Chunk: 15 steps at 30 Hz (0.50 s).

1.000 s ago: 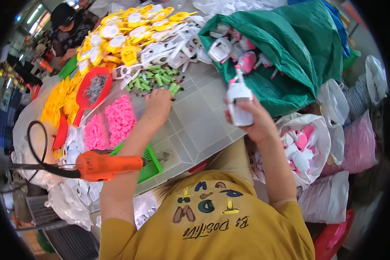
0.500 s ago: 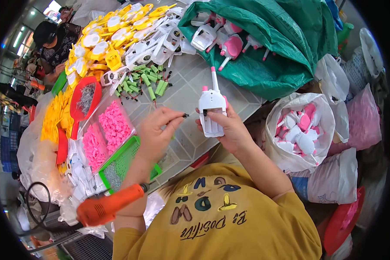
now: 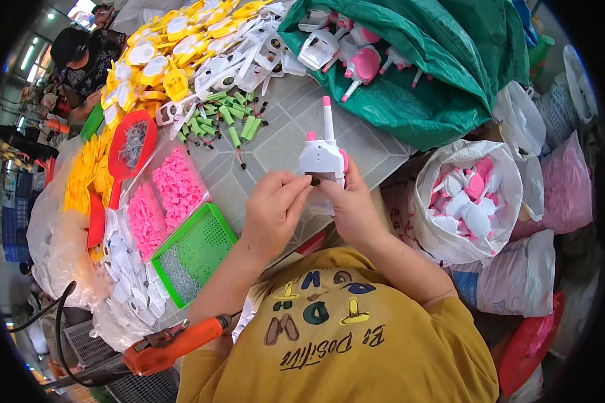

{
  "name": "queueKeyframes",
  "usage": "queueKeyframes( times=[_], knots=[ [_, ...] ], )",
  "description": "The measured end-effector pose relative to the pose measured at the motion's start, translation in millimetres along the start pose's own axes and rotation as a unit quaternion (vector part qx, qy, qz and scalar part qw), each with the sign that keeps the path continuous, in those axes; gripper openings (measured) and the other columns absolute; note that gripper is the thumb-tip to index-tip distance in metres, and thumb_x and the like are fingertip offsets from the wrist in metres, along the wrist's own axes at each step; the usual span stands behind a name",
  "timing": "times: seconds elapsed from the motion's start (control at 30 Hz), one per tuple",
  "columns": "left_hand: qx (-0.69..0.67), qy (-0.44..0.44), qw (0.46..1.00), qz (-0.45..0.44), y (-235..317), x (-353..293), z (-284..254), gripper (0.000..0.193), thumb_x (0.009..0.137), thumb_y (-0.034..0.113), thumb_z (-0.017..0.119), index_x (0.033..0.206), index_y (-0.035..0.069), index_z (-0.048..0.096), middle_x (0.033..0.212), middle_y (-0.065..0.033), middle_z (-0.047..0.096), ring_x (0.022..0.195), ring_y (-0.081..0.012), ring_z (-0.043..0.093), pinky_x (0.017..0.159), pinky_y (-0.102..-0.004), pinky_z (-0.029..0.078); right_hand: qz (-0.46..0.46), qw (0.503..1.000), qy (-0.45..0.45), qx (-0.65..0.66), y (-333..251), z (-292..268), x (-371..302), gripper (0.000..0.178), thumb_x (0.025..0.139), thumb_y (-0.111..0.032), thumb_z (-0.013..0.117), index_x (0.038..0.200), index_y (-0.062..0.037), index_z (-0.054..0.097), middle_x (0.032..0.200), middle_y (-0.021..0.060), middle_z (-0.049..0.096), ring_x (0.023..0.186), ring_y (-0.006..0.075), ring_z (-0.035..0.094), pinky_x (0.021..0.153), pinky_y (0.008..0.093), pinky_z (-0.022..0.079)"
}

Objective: Assembling plastic toy walkie-talkies by inserting batteries and electronic components, and using an electric screwdriver to secure them.

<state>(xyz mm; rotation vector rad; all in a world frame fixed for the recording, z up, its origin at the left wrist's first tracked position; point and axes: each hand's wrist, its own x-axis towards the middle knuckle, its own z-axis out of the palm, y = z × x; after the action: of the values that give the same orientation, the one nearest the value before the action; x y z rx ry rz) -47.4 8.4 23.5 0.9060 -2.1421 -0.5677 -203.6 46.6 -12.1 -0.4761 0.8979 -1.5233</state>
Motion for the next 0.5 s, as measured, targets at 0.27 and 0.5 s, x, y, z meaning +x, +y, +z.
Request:
queueKeyframes(
  times=[0.27,0.5],
  knots=[
    [0.016,0.028,0.999,0.035,2.1,-9.2,3.7,0.021,0.087,0.001,0.076,0.108,0.003,0.073,0.094,-0.0114,0.066,0.083,-0.0285,0.065,0.07,-0.0369,0.053,0.025,0.997,0.008,0.075,-4.1,5.0,0.4,0.05,0.098,-0.001,0.061,0.144,-0.0099,0.045,0.123,0.0054,0.063,0.111,0.0158,0.062,0.095,0.0334,0.051],
    [0.012,0.084,0.993,-0.078,22.1,-11.6,5.5,0.015,0.087,0.0,0.078,0.101,0.001,0.075,0.089,-0.0101,0.067,0.075,-0.0192,0.066,0.067,-0.0295,0.052,0.027,0.994,0.021,0.104,0.5,7.4,1.3,0.049,0.099,0.001,0.059,0.143,-0.0149,0.044,0.13,0.0091,0.063,0.111,0.0288,0.069,0.094,0.0426,0.058]
  ],
)
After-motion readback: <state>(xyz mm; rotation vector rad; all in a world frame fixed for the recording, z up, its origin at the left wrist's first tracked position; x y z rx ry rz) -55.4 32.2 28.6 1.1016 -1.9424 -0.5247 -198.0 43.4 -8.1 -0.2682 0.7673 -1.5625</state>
